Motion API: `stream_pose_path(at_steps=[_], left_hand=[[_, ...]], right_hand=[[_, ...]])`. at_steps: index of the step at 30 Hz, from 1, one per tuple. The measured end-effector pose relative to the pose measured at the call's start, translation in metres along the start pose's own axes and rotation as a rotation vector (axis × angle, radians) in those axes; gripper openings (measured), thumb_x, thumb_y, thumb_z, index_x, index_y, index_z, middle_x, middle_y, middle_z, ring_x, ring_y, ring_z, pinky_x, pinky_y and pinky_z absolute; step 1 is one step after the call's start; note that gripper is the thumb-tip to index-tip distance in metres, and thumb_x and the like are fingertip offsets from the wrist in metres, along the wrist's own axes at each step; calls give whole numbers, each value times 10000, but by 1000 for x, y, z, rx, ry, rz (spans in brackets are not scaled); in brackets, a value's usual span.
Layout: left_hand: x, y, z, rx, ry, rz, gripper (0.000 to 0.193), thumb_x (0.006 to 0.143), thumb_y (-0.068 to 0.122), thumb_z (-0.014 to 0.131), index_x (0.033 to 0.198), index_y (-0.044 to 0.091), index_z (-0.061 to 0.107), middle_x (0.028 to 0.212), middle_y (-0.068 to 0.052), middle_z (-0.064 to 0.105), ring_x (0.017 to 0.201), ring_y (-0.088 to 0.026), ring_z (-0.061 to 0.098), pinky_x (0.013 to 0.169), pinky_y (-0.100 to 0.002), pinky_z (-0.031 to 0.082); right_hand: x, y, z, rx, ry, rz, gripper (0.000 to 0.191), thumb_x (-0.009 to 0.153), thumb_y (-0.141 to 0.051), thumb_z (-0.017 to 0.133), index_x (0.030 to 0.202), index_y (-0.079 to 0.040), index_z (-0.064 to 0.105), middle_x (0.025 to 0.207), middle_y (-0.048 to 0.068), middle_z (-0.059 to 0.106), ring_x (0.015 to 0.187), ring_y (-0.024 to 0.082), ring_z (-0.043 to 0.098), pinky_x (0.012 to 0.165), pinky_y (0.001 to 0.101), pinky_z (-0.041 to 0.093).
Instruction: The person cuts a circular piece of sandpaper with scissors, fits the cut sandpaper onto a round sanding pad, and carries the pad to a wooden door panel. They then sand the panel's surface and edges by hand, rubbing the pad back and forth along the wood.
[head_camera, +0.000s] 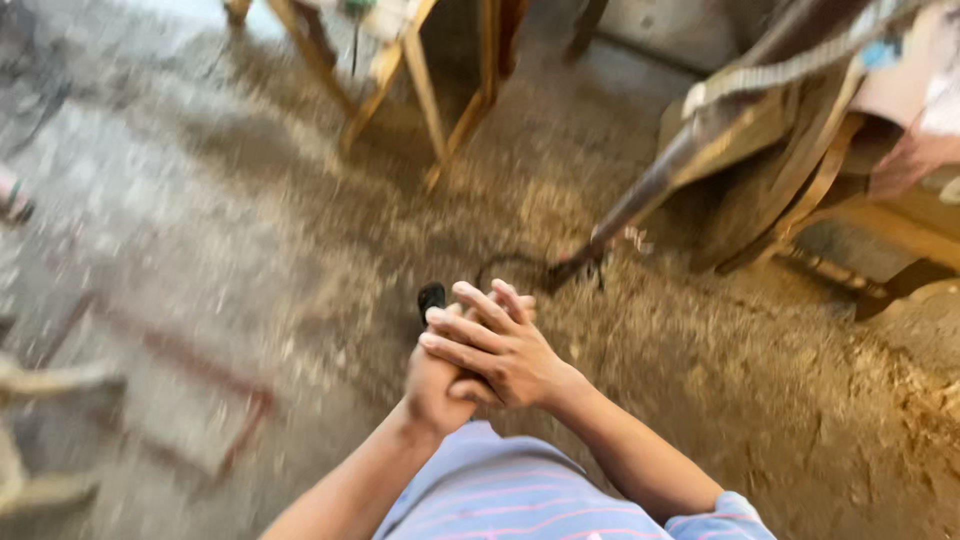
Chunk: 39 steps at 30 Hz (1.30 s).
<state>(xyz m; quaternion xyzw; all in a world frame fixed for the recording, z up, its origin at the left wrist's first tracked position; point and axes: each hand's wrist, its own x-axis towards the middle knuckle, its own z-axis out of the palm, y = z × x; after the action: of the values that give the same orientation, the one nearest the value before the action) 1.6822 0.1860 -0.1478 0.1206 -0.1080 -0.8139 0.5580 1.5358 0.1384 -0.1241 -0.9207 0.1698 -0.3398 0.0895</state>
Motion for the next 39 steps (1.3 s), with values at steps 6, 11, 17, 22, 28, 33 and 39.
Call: stream_pose_path(at_steps=[6,11,17,22,28,33,39], left_hand=[[184,162,-62,-46,54,83,422,1131,271,403,1363,-30,587,1362,-173,659,1248,-262,620,1009,-384,490],[284,269,-82,418,251,159,237,1036,166,574,1079,-34,694,1054,-176,773,987,-301,735,905,-416,585],[398,339,-71,829,146,275,87,1038,60,641,1058,-23,626,1128,-130,736,1009,-205,694,902,-336,539],[504,346,-34,1235,-10,194,391,872,-2,649,1263,16,652,1311,-74,645,1028,-158,698,858,-273,534],[649,342,-7,1390,328,66,262,896,59,701,1152,21,749,1072,-62,794,937,-142,737,836,-271,581],[764,333,49,1520,338,170,240,889,109,694,1102,15,754,1019,-100,784,915,-204,757,801,-309,590],[837,334,106,1673,113,259,247,892,114,703,1116,12,728,1100,-163,724,981,-324,703,824,-374,564]], right_hand=[[140,198,36,-211,19,148,520,931,-375,708,1423,-226,620,1509,103,517,1441,352,420,1223,589,205],[202,314,-4,-270,97,476,503,859,-221,800,1326,-105,653,1412,135,599,1354,342,525,1159,527,345],[206,491,-102,-243,501,851,508,887,-167,835,1327,-16,632,1292,146,666,1165,272,644,994,408,530],[197,690,-213,-306,607,841,585,1022,-317,833,1461,-31,574,1337,97,597,1197,209,572,983,345,483],[204,965,-351,-484,474,866,813,978,-358,906,1543,30,469,1461,220,538,1269,330,548,1109,444,469],[230,1130,-417,-805,303,815,823,917,-338,809,1560,22,442,1580,258,467,1509,437,402,1262,515,338],[218,1189,-422,-726,-80,1040,787,1083,-635,559,1509,21,474,1554,261,460,1461,442,366,1089,749,222]])
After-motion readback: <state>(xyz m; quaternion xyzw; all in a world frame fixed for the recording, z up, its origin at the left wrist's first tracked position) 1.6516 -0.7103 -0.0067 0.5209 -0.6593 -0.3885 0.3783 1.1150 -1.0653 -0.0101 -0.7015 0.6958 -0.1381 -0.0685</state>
